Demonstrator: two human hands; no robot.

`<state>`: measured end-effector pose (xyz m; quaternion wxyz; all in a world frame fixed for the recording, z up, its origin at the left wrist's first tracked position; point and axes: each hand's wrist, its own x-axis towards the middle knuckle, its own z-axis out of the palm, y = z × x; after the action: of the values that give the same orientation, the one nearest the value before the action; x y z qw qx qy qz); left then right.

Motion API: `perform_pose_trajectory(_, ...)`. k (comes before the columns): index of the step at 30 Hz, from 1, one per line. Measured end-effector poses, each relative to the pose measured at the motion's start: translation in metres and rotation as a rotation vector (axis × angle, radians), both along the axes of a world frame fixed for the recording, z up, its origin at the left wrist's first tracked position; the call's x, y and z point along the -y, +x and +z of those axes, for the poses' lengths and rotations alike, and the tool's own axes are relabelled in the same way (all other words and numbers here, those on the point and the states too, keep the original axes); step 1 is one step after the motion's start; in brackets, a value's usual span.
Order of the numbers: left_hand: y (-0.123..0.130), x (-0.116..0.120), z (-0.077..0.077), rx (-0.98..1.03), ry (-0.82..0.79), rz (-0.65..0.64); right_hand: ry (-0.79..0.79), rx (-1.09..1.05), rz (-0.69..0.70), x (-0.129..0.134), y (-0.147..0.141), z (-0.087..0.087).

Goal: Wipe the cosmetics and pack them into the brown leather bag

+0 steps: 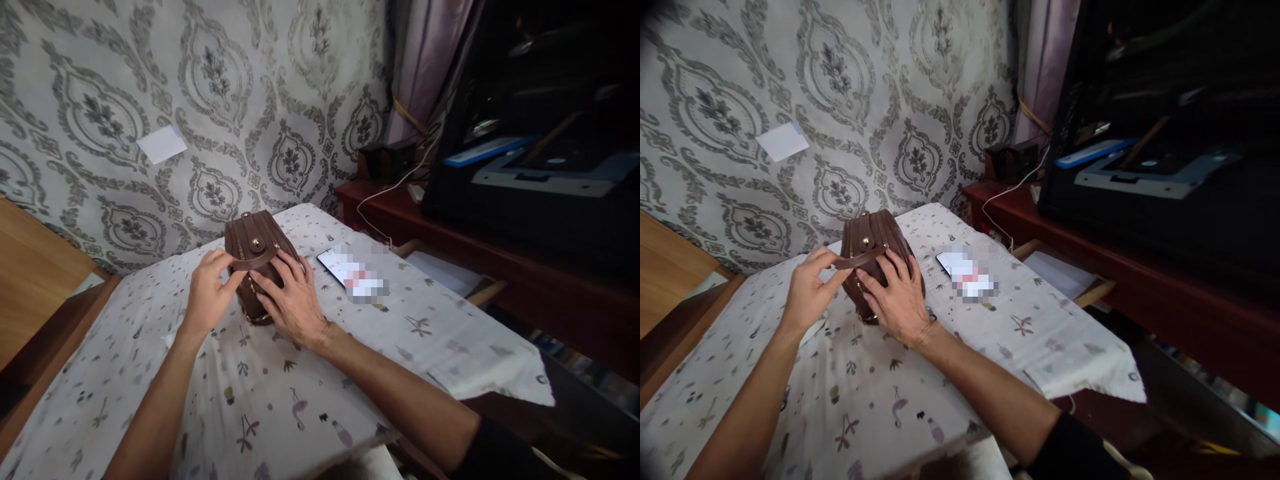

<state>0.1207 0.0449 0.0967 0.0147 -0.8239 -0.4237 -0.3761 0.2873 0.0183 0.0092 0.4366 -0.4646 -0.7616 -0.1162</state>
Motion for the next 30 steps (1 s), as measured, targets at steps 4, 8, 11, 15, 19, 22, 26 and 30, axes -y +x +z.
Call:
perform_pose_trajectory(4, 0.011, 0.0, 0.006, -0.104, 0.058, 0.066, 0.022, -0.046, -0.001, 0.001, 0.001, 0.0)
perform_pose_trajectory(8, 0.031, -0.007, 0.014, -0.126, 0.051, 0.003, 0.034, -0.068, -0.029, 0.001, 0.002, -0.002)
perform_pose_trajectory(11, 0.046, -0.017, 0.021, -0.173, 0.025, -0.032, 0.039, -0.081, -0.039, 0.0, 0.001, -0.003)
perform_pose_trajectory(15, 0.056, -0.03, 0.023, -0.172, -0.032, -0.036, 0.113, -0.131, -0.02, -0.001, 0.001, -0.005)
perform_pose_trajectory(19, 0.056, -0.037, 0.016, 0.035, -0.126, -0.021, 0.139, -0.211, 0.004, -0.003, 0.004, -0.006)
perform_pose_trajectory(22, 0.055, -0.039, 0.009, 0.125, -0.142, -0.032, 0.109, -0.233, -0.001, -0.005, 0.004, -0.007)
perform_pose_trajectory(26, 0.054, -0.036, 0.003, 0.17, -0.106, 0.002, 0.1, -0.23, 0.002, -0.005, 0.004, -0.008)
perform_pose_trajectory(30, 0.054, -0.03, 0.002, 0.174, -0.084, -0.004, 0.113, -0.219, 0.003, -0.005, 0.005, -0.008)
